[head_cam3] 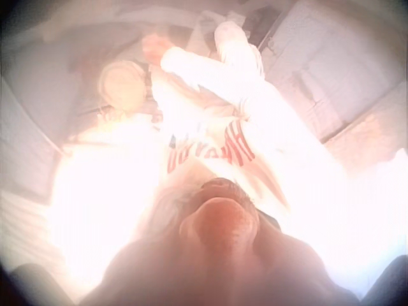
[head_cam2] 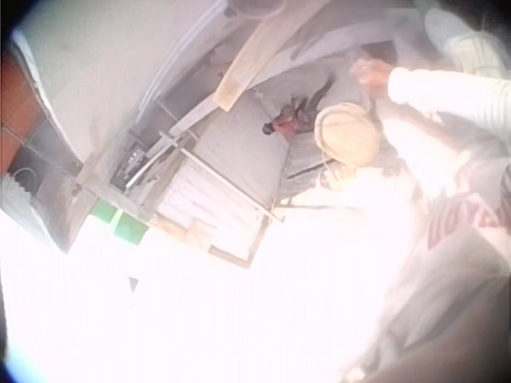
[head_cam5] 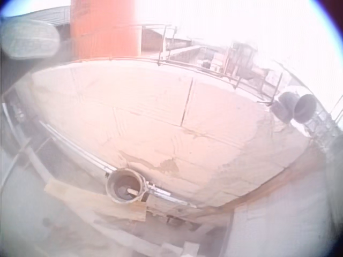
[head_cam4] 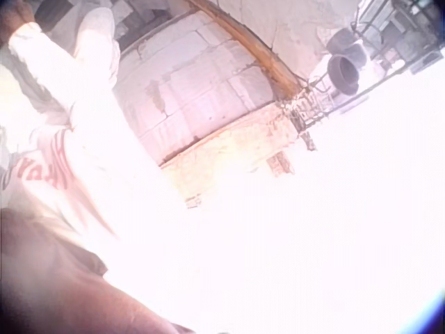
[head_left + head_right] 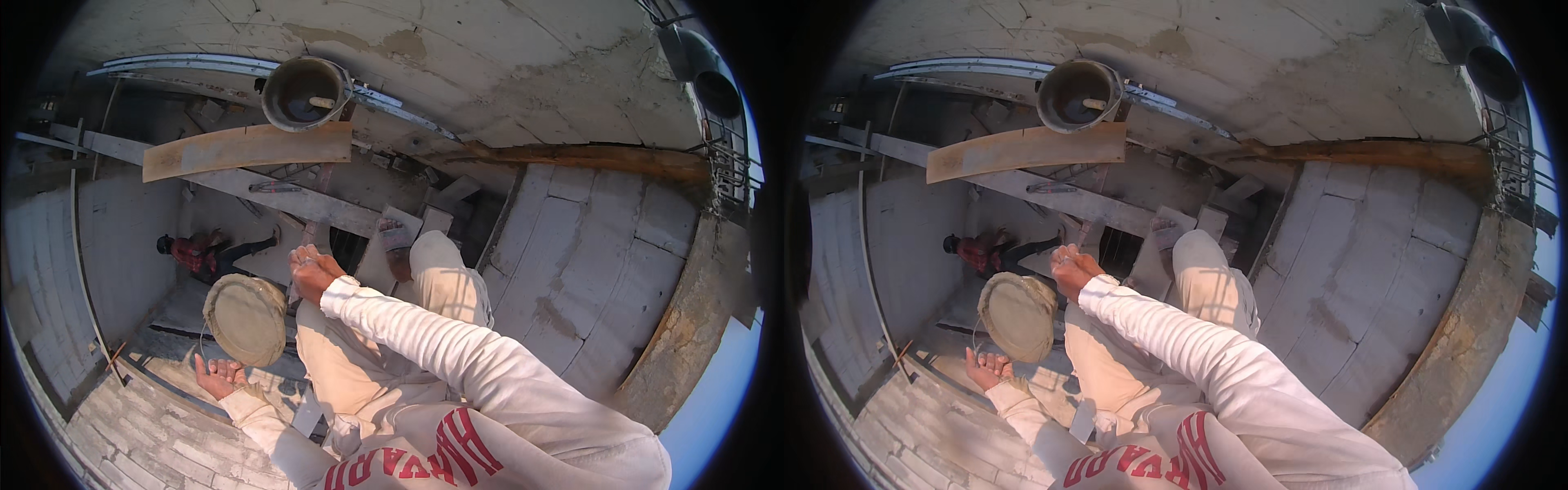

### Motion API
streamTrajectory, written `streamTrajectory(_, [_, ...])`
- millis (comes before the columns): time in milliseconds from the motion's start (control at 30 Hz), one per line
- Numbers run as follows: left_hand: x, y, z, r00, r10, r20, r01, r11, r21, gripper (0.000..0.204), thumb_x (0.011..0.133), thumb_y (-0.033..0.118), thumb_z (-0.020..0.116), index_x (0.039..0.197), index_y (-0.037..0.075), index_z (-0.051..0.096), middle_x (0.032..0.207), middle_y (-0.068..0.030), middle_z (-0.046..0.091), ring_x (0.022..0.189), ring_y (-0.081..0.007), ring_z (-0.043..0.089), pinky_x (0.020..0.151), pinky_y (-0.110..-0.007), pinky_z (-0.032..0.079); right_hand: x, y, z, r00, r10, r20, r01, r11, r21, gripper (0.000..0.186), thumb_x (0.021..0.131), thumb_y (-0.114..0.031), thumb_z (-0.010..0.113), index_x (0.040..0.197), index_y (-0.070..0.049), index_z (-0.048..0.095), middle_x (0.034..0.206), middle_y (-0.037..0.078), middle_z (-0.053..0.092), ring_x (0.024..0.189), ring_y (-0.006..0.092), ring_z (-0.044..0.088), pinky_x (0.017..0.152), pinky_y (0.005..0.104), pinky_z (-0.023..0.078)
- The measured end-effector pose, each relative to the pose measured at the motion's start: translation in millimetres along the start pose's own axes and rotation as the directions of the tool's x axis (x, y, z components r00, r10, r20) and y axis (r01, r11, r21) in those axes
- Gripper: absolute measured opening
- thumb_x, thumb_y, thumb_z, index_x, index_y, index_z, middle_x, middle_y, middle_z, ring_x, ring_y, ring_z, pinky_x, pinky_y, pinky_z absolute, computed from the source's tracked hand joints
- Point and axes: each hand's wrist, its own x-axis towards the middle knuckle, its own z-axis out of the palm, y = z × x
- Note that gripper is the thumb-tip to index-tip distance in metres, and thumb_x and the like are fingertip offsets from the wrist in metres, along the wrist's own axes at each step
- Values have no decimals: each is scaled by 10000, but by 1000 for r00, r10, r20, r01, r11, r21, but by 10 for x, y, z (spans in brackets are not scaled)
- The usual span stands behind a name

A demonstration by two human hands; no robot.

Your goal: The person scoops wet cement from a bowl with a trowel and applies it to a rebar-reinforced concrete edge on a rooftop. The person repeatedly transfers cement from the bowl to the structure, smoothing it along the edge.

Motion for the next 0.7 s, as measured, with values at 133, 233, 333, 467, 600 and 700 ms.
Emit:
streamTrajectory(133, [-597,244,-75,998,-53,31,50,995,88,598,936,518,698,566,206,347,442,53,225,358,-115,216,410,-280,332,55,-20,-12,996,26,85,-22,999,-47,226,822,-95,623,1014,24,611,999,158,608,991,312,611,722,402,573])
streamTrajectory(233, [-1048,328,-128,996,-64,55,56,987,149,593,940,522,697,578,205,350,452,51,233,368,-114,232,428,-283,346,34,-152,-248,993,55,107,-47,997,-67,201,872,-130,639,1022,3,648,1019,160,633,1021,316,633,769,413,587])
streamTrajectory(333, [-1330,384,-260,990,-95,102,71,973,218,579,949,525,691,596,210,358,458,53,235,369,-115,232,439,-285,353,-170,-373,-784,963,196,-186,-187,980,67,212,906,-172,656,1029,-1,676,1007,172,653,1003,354,655,782,460,590])
streamTrajectory(467, [-1842,378,-246,975,-164,148,104,932,346,565,958,526,686,613,215,364,467,56,235,378,-114,231,442,-288,356,-911,-637,-2137,822,374,-429,-383,921,69,264,843,-155,728,1053,2,699,987,173,703,948,366,706,792,457,597])
streamTrajectory(600, [-2218,382,-151,949,-234,214,103,866,490,559,957,517,697,621,210,372,468,53,269,369,-107,261,418,-285,368,-1791,-972,-3870,593,263,-761,-489,868,-82,235,818,-71,729,1040,3,706,959,160,714,895,343,704,775,419,586])
streamTrajectory(700, [-2298,394,-212,925,-266,271,64,813,579,553,941,512,717,627,204,382,469,44,291,365,-114,269,405,-288,382,-2632,-1249,-5027,475,64,-878,-699,633,-332,279,812,-72,732,1080,1,709,986,160,709,916,355,687,798,428,577])
